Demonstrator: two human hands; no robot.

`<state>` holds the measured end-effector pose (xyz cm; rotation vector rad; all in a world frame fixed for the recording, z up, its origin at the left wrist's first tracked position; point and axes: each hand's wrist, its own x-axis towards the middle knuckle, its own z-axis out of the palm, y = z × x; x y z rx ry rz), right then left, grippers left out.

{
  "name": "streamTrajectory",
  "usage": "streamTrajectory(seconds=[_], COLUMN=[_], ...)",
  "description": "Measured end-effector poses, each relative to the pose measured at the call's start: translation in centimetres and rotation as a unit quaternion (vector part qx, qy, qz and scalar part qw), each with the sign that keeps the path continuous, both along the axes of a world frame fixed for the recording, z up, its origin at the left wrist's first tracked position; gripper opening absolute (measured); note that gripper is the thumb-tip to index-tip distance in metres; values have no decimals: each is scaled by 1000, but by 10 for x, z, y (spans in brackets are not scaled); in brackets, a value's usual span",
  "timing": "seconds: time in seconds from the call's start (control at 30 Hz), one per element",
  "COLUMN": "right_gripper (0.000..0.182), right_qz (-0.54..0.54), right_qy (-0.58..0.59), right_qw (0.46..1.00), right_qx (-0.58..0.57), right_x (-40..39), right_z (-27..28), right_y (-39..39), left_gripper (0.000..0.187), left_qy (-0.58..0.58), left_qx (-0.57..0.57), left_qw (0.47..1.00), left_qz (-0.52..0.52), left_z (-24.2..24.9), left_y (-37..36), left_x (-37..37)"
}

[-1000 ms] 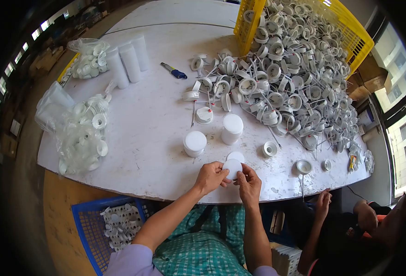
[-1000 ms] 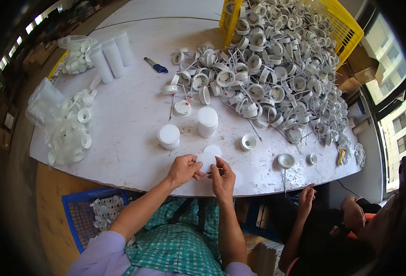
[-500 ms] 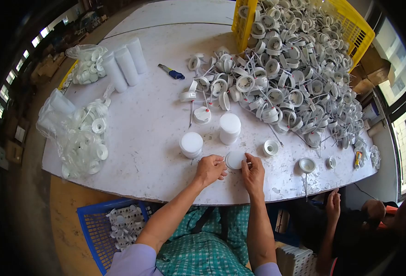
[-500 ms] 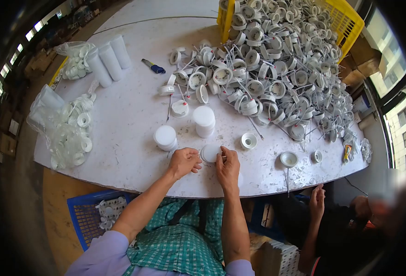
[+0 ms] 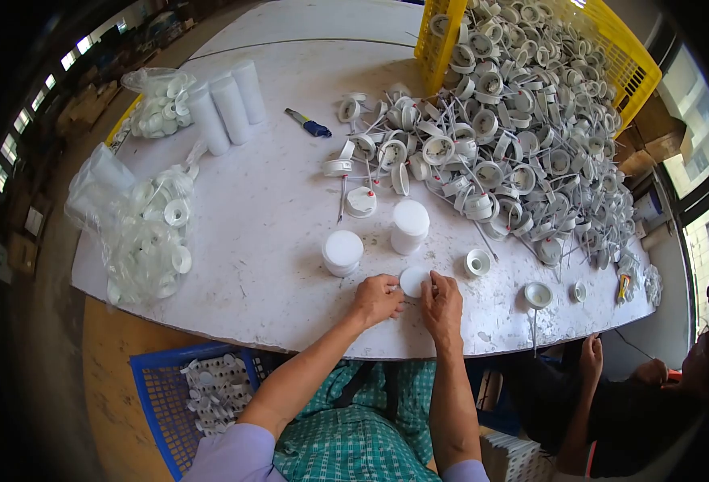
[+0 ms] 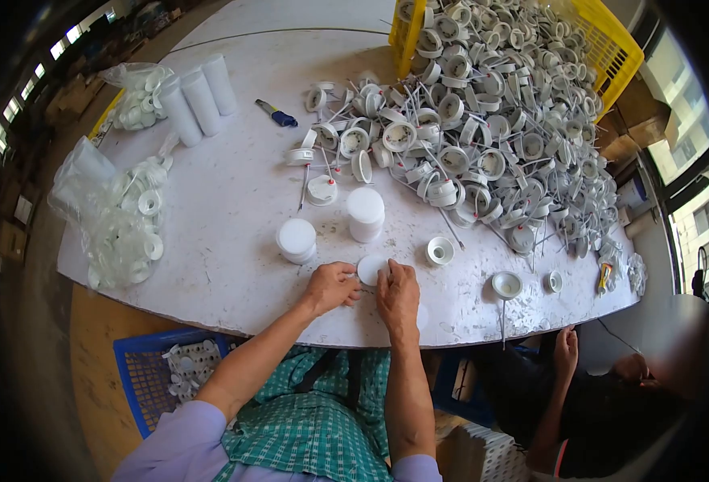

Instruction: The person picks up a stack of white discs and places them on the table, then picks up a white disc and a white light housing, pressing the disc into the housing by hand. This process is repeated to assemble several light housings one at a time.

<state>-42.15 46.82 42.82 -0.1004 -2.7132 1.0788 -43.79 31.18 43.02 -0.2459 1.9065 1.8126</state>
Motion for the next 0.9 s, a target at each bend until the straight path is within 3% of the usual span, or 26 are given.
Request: streamTrajectory(seconds=[0.37, 0.43, 0.47, 0.53, 0.57, 0.63, 0.8, 0.87, 0.9], right_gripper=[39, 41, 41, 45, 45, 42, 39, 36, 35], right_qz=[-21, -57, -57, -58, -59, -27, 71, 71, 65], right_qy=[32, 27, 26, -18, -18, -46, -92, -116, -34], right_qw=[996, 980, 980, 940, 940, 881, 877, 929, 972], right_qx=[-80, -187, -187, -336, -336, -471, -465, -343, -225], right_x=[5, 5, 6, 9, 12, 22, 46, 46, 41], right_z=[-9, -15, -16, -8, -4, 7, 4, 11, 16], right_y=[-3, -6, -4, -4, -4, -8, -27, -26, -23], left_gripper=[38, 38, 38, 39, 38, 38, 31, 28, 27], left_qy=[23, 23, 31, 38, 54, 69, 65, 73, 67], left_qx=[25, 32, 31, 29, 23, 18, 19, 9, -42], left_qw=[999, 998, 998, 998, 997, 997, 998, 997, 997], left_qz=[38, 46, 43, 39, 39, 39, -5, 14, -1], left_z=[-7, -7, -8, -9, -9, 0, 1, 1, 8], left_y=[1, -1, -4, -9, -12, -18, -44, -53, -57], left_x=[5, 7, 8, 13, 16, 25, 42, 41, 38])
